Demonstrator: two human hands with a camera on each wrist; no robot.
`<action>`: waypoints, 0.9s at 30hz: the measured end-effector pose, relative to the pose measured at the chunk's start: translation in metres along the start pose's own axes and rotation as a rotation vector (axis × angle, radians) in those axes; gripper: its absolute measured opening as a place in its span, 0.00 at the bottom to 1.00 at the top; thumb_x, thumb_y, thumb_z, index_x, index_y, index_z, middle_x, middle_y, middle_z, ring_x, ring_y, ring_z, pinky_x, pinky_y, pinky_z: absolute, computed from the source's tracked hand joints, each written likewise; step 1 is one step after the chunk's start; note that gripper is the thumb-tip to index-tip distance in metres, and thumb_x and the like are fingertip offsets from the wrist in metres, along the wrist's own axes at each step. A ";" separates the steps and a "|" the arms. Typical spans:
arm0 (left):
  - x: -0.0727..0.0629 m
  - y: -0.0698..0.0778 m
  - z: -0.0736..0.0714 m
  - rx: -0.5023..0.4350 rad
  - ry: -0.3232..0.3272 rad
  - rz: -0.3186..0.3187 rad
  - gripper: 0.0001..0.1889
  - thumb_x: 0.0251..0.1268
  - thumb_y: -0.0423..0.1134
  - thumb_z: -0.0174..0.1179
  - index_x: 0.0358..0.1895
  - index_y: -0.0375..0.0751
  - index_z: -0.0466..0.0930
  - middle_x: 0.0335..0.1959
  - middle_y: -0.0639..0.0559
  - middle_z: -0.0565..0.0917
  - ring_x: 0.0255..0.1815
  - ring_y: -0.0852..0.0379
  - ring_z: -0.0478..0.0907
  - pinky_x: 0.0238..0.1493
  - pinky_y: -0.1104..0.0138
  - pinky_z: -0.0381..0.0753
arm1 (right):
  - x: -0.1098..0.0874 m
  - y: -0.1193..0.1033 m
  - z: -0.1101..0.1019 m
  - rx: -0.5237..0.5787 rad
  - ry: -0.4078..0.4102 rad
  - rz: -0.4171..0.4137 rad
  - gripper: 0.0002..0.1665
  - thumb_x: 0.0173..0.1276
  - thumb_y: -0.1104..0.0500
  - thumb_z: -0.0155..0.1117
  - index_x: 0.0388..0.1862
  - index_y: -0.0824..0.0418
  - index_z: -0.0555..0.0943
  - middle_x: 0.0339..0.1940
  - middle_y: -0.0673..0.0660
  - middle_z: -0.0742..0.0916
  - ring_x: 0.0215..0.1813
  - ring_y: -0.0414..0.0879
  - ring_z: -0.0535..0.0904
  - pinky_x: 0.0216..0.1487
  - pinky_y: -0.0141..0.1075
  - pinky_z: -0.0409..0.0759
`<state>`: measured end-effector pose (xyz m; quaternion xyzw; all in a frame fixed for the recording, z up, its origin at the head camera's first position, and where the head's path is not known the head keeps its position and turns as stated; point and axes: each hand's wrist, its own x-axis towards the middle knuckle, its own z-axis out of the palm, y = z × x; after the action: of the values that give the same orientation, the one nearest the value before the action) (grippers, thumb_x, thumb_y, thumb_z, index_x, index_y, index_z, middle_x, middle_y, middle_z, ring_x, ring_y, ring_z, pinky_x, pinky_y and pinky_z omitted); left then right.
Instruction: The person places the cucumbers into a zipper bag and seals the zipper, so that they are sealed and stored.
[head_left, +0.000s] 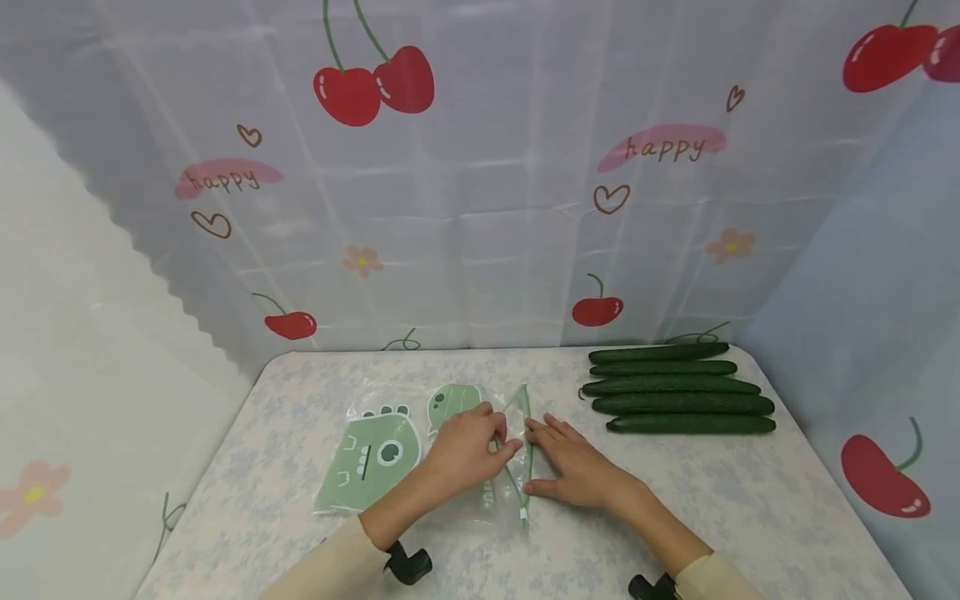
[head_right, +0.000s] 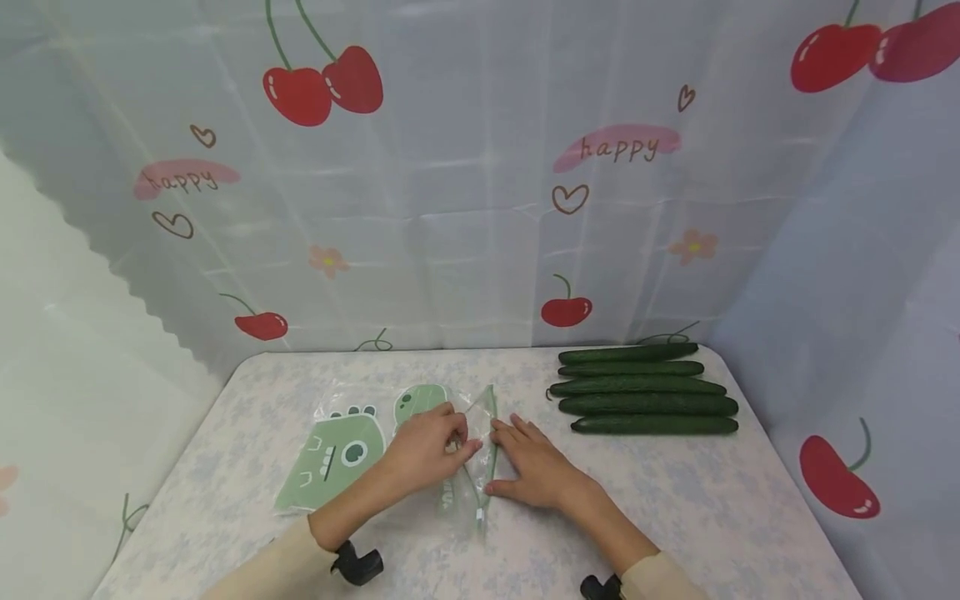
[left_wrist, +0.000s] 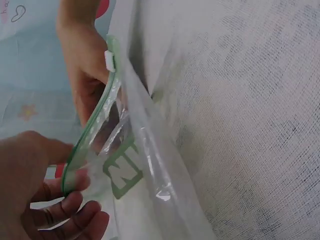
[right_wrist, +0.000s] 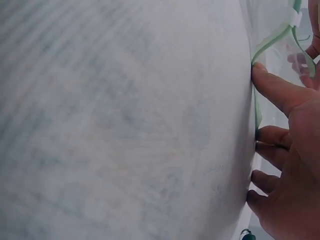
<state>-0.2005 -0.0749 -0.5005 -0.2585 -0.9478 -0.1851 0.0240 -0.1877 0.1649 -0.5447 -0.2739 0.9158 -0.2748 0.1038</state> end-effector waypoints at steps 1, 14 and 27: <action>0.000 0.000 -0.001 0.028 0.013 0.000 0.12 0.74 0.53 0.68 0.32 0.55 0.84 0.33 0.59 0.79 0.26 0.65 0.72 0.29 0.71 0.72 | 0.001 0.000 0.000 -0.002 0.000 0.002 0.52 0.71 0.35 0.74 0.83 0.62 0.68 0.87 0.58 0.69 0.91 0.68 0.52 0.88 0.67 0.53; -0.006 -0.019 -0.009 0.007 -0.162 0.207 0.30 0.68 0.23 0.63 0.73 0.46 0.82 0.85 0.56 0.69 0.47 0.60 0.87 0.46 0.69 0.86 | 0.002 0.000 -0.001 0.025 -0.019 0.017 0.50 0.70 0.36 0.75 0.81 0.60 0.70 0.89 0.59 0.66 0.91 0.67 0.51 0.89 0.67 0.49; -0.011 -0.028 -0.018 0.005 -0.209 0.174 0.31 0.71 0.26 0.62 0.77 0.38 0.75 0.88 0.47 0.63 0.42 0.59 0.84 0.40 0.73 0.76 | 0.002 -0.001 -0.001 0.022 -0.011 0.022 0.51 0.69 0.36 0.76 0.80 0.61 0.70 0.87 0.60 0.69 0.91 0.68 0.52 0.89 0.66 0.49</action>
<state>-0.2060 -0.1093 -0.4951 -0.3576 -0.9195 -0.1522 -0.0583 -0.1896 0.1633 -0.5439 -0.2642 0.9151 -0.2821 0.1151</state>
